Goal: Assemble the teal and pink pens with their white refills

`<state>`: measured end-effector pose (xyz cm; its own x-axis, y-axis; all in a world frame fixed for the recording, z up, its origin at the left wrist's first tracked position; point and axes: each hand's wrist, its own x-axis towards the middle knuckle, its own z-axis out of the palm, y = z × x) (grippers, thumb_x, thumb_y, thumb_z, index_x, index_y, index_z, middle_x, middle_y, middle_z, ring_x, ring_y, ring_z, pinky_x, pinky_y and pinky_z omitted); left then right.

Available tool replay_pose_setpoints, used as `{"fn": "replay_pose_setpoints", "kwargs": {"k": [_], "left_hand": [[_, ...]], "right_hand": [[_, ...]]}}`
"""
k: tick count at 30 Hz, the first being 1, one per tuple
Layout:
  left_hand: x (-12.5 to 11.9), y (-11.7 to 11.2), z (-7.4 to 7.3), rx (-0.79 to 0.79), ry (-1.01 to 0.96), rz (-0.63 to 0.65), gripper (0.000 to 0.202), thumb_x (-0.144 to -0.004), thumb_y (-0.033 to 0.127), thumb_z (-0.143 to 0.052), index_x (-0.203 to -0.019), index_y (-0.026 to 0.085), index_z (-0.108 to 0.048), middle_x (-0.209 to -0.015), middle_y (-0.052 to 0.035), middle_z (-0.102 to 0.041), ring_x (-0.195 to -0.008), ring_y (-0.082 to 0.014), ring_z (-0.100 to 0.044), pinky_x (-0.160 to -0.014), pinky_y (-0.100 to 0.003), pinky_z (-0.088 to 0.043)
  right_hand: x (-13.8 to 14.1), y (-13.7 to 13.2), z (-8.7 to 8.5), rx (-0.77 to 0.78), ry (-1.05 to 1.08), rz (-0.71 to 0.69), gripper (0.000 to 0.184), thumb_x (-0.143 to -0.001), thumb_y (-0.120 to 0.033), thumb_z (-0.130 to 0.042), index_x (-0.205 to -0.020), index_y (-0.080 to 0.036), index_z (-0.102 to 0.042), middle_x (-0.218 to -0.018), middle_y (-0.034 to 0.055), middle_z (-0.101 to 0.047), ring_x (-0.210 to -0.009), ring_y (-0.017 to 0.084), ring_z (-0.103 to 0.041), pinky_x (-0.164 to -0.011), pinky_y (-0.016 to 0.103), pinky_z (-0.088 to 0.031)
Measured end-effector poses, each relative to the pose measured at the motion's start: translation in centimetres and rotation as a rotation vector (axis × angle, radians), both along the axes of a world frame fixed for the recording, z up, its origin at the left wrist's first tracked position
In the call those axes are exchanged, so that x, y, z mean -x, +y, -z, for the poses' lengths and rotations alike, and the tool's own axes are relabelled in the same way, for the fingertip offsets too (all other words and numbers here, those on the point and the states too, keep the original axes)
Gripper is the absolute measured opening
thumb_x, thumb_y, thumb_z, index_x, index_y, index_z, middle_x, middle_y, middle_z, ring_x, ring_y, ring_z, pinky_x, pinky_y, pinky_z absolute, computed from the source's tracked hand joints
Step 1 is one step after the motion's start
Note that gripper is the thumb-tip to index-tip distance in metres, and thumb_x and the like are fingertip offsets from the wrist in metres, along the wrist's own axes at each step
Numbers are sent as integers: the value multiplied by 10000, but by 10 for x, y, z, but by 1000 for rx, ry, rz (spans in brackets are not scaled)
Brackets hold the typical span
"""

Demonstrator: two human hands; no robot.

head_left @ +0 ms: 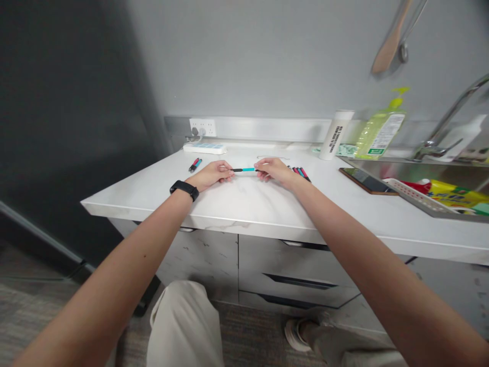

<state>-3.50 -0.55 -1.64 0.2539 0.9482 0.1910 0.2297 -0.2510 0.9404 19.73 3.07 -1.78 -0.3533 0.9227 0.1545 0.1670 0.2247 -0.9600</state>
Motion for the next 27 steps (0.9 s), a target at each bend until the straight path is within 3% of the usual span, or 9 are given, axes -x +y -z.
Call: {"fn": "replay_pose_setpoints", "kwargs": {"k": [3,7,12,16,21,23,27], "left_hand": [[-1,-2,0,4,-48,5,158,-747,219,-713,-715,131,-586,-671,-42,-657,-544,-75,-546,-505,-212,-340],[-1,1,2,32,-79,-4,254,-804,318,-665,-668,123,-575,-643,-51,-629,-514,-81,-537,-494,-237,-333],[1,6,6,62,-83,5,341,-828,408,-621,-648,122,-575,-576,-42,-599,-472,-81,-513,-477,-244,-323],[2,6,7,16,-69,20,226,-808,300,-662,-705,125,-562,-623,-28,-631,-504,-67,-535,-491,-212,-345],[2,3,7,-24,0,15,159,-743,174,-716,-767,125,-567,-577,0,-617,-526,-70,-549,-511,-198,-356],[2,2,6,-16,1,15,140,-770,183,-691,-748,120,-567,-581,-12,-622,-523,-68,-547,-510,-197,-353],[2,3,6,1,-8,13,164,-826,201,-624,-704,114,-558,-588,-31,-626,-492,-59,-518,-500,-202,-347]], "right_hand": [[1,-4,-2,31,-12,-18,215,-789,-328,-694,-729,-148,-592,-544,8,-607,-430,68,-515,-408,168,-420],[2,-5,-2,-28,12,-7,105,-742,-186,-716,-787,-148,-629,-664,4,-629,-537,69,-568,-420,145,-422],[3,-5,0,-33,-3,11,212,-644,-137,-781,-798,-151,-635,-702,4,-642,-608,90,-603,-488,175,-476],[3,-6,-2,2,-30,-6,154,-742,-223,-738,-792,-137,-622,-754,50,-694,-579,82,-612,-473,167,-454],[5,-4,-2,49,-56,-18,182,-895,-296,-566,-825,-131,-596,-558,27,-634,-429,73,-531,-377,160,-373],[5,-3,0,31,-49,-44,173,-876,-300,-593,-837,-132,-602,-570,13,-621,-433,64,-517,-363,151,-361],[5,0,2,-73,-13,-11,229,-696,-177,-769,-857,-152,-608,-677,-8,-637,-549,73,-580,-423,145,-440]]}}
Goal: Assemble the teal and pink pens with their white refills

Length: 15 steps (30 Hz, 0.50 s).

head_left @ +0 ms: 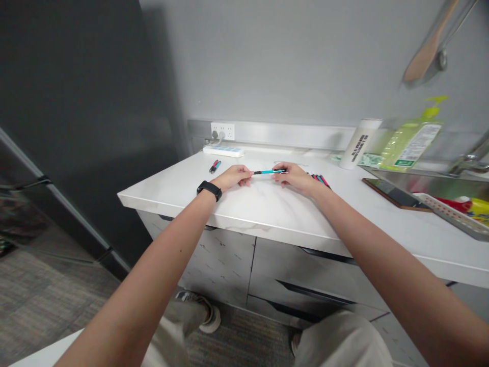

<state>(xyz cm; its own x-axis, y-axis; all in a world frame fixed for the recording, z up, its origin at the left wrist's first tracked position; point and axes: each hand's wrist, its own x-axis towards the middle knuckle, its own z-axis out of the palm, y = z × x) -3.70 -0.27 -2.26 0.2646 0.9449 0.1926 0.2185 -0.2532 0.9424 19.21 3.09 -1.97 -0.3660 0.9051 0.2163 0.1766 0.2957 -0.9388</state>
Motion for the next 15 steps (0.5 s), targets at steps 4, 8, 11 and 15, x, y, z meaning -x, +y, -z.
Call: {"fn": "replay_pose_setpoints", "kwargs": {"k": [4,8,11,15], "left_hand": [[2,2,2,-24,8,11,155,-763,198,-697,-749,121,-562,-602,-17,-629,-517,-67,-537,-514,-198,-362],[4,4,4,-43,24,35,168,-752,198,-704,-769,133,-549,-607,-7,-638,-520,-64,-538,-520,-192,-375],[4,4,3,-41,12,16,156,-766,183,-684,-749,136,-537,-588,-5,-629,-509,-63,-535,-519,-195,-373],[3,3,1,-31,22,20,159,-755,166,-694,-751,136,-538,-590,-8,-629,-510,-68,-544,-524,-199,-377]], "right_hand": [[0,-2,-4,7,-31,40,127,-764,-180,-715,-829,-130,-618,-637,8,-641,-513,72,-577,-416,151,-434],[-1,-8,-8,57,-114,30,188,-829,-273,-663,-747,-114,-608,-556,17,-624,-445,66,-542,-399,155,-414],[-1,-11,-9,64,-179,45,295,-841,-359,-641,-682,-116,-588,-524,27,-619,-416,64,-527,-389,157,-399],[-1,-12,-10,66,-195,57,486,-867,-518,-533,-594,-118,-569,-451,43,-578,-368,67,-494,-353,165,-340]]}}
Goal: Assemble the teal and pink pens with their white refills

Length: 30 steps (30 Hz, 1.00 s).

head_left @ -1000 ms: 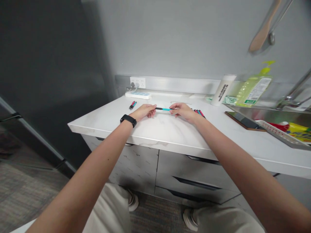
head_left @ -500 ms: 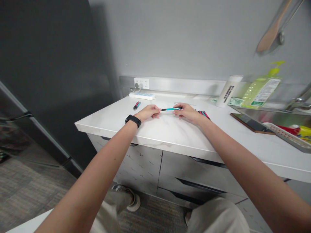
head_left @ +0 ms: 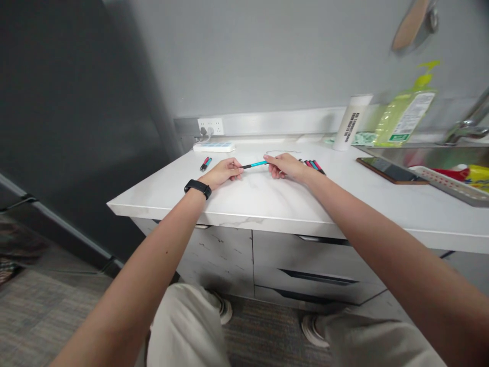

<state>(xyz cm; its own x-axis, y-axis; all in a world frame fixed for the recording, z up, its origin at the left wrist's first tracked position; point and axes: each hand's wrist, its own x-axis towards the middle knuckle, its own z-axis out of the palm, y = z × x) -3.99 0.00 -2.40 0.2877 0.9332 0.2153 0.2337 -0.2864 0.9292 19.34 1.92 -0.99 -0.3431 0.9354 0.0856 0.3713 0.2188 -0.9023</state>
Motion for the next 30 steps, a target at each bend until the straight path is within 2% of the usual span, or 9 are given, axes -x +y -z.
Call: {"fn": "replay_pose_setpoints", "kwargs": {"k": [2,4,7,10,14,20,24,26,30], "left_hand": [[-1,0,-1,2,1,7,176,-738,162,-712,-753,138,-538,-592,-2,-627,-516,-72,-551,-526,-199,-381],[-2,0,-1,12,-10,3,186,-734,169,-720,-743,139,-537,-581,4,-618,-504,-69,-543,-519,-197,-378],[-4,1,-2,42,-19,3,181,-776,213,-692,-712,131,-544,-572,-3,-609,-480,-56,-515,-504,-192,-364],[-5,3,-4,84,-37,-3,224,-821,267,-649,-683,123,-547,-591,-15,-604,-493,-54,-519,-502,-191,-360],[-2,8,-2,72,-24,11,209,-807,258,-664,-695,122,-551,-604,-12,-607,-491,-48,-507,-505,-190,-355],[5,15,4,23,37,56,203,-719,203,-736,-767,140,-549,-626,6,-619,-520,-53,-527,-516,-185,-349],[5,14,3,11,37,54,196,-710,179,-731,-753,146,-542,-623,6,-615,-522,-62,-532,-513,-194,-344],[2,12,1,18,35,37,172,-723,179,-716,-740,142,-549,-611,0,-612,-515,-65,-523,-516,-202,-348],[-4,4,-4,49,11,-14,135,-770,185,-672,-713,130,-562,-587,-4,-593,-515,-68,-517,-523,-209,-354]], "right_hand": [[0,2,1,21,-28,27,557,-862,-581,-485,-556,-122,-558,-391,45,-533,-320,69,-441,-336,186,-320],[0,5,3,7,-8,21,533,-847,-587,-507,-597,-121,-574,-412,39,-542,-319,66,-425,-328,189,-309],[0,11,10,-120,96,-43,325,-742,-434,-726,-793,-136,-609,-563,3,-609,-403,54,-482,-353,156,-337],[0,15,13,-227,151,-63,346,-637,-266,-828,-874,-152,-604,-657,-16,-630,-485,56,-534,-395,139,-385],[-1,16,10,-234,114,-62,224,-734,-293,-754,-775,-126,-611,-632,11,-633,-492,66,-546,-400,150,-396],[-2,7,3,-86,45,-27,331,-843,-387,-632,-649,-128,-562,-482,14,-589,-352,49,-438,-351,166,-339],[-3,4,5,-42,56,-58,316,-833,-418,-637,-701,-147,-543,-412,-32,-519,-304,40,-361,-328,169,-293],[-2,5,6,-74,91,-67,299,-803,-423,-670,-758,-147,-563,-458,-34,-540,-342,42,-408,-345,159,-319],[-2,11,9,-164,136,-75,285,-695,-284,-789,-853,-145,-597,-592,-20,-615,-476,54,-528,-413,141,-398]]}}
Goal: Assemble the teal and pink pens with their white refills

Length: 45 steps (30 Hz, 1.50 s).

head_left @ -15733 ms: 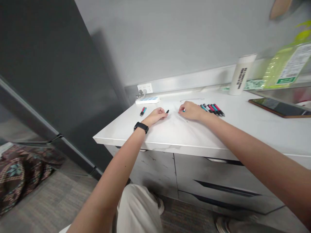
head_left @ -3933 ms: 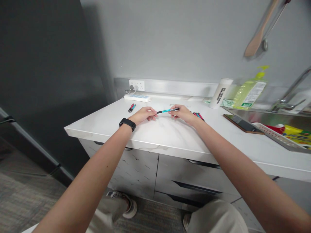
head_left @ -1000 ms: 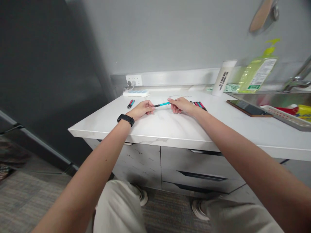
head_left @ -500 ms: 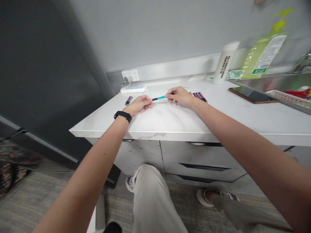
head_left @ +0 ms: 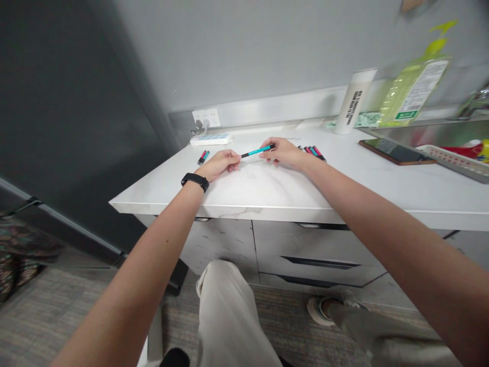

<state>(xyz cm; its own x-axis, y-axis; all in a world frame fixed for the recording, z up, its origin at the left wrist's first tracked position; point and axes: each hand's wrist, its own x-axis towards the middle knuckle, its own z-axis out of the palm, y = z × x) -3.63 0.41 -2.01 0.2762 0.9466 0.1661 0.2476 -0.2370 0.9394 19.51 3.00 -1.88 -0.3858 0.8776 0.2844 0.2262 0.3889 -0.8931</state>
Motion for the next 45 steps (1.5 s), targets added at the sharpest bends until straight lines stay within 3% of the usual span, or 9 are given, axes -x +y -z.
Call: {"fn": "replay_pose_setpoints", "kwargs": {"k": [6,12,15,20,23,29,35,45], "left_hand": [[-1,-7,1,-26,13,3,145,-769,129,-664,-716,138,-530,-604,16,-590,-498,-53,-501,-527,-206,-357],[2,-6,5,-58,-11,1,197,-746,90,-669,-720,152,-485,-569,45,-560,-487,-51,-510,-535,-201,-365],[2,-6,5,-51,-1,7,199,-739,101,-682,-718,149,-491,-577,37,-576,-489,-55,-516,-536,-205,-369],[1,-5,5,-17,-13,-5,156,-793,155,-654,-712,138,-522,-546,19,-574,-466,-59,-492,-527,-211,-365],[2,-5,5,-19,-23,-1,191,-823,202,-633,-682,139,-521,-539,6,-574,-460,-64,-486,-523,-217,-367],[2,-6,5,-56,52,-18,183,-771,139,-662,-688,149,-499,-528,31,-568,-477,-60,-498,-543,-204,-378],[2,-7,4,-82,99,0,187,-748,159,-667,-685,155,-490,-538,46,-548,-506,-58,-507,-565,-198,-385],[3,-6,3,-120,123,41,202,-709,212,-686,-685,162,-492,-554,42,-551,-521,-68,-499,-566,-198,-371]], "right_hand": [[-1,-1,-1,27,-98,35,303,-747,-388,-734,-716,-114,-609,-610,54,-670,-464,74,-548,-400,169,-397],[3,-13,-7,118,-198,48,533,-830,-573,-548,-545,-123,-561,-396,41,-552,-328,69,-454,-342,188,-319],[4,-15,-9,141,-196,70,584,-857,-609,-466,-564,-117,-577,-369,43,-530,-298,66,-420,-328,195,-295],[4,-13,-9,20,-59,22,301,-755,-404,-725,-826,-132,-619,-589,12,-648,-418,55,-508,-359,154,-325],[3,-11,-7,-25,-19,-15,280,-718,-323,-770,-854,-130,-620,-640,17,-658,-464,59,-525,-387,156,-360],[0,-10,-10,61,-70,-24,297,-750,-390,-729,-772,-105,-648,-617,55,-669,-466,69,-536,-391,166,-361],[-2,-10,-13,79,-148,45,385,-747,-489,-699,-680,-110,-683,-432,26,-584,-369,66,-429,-362,193,-325],[-4,-12,-12,73,-178,55,484,-779,-557,-630,-554,-129,-628,-326,1,-469,-325,65,-387,-387,209,-310]]}}
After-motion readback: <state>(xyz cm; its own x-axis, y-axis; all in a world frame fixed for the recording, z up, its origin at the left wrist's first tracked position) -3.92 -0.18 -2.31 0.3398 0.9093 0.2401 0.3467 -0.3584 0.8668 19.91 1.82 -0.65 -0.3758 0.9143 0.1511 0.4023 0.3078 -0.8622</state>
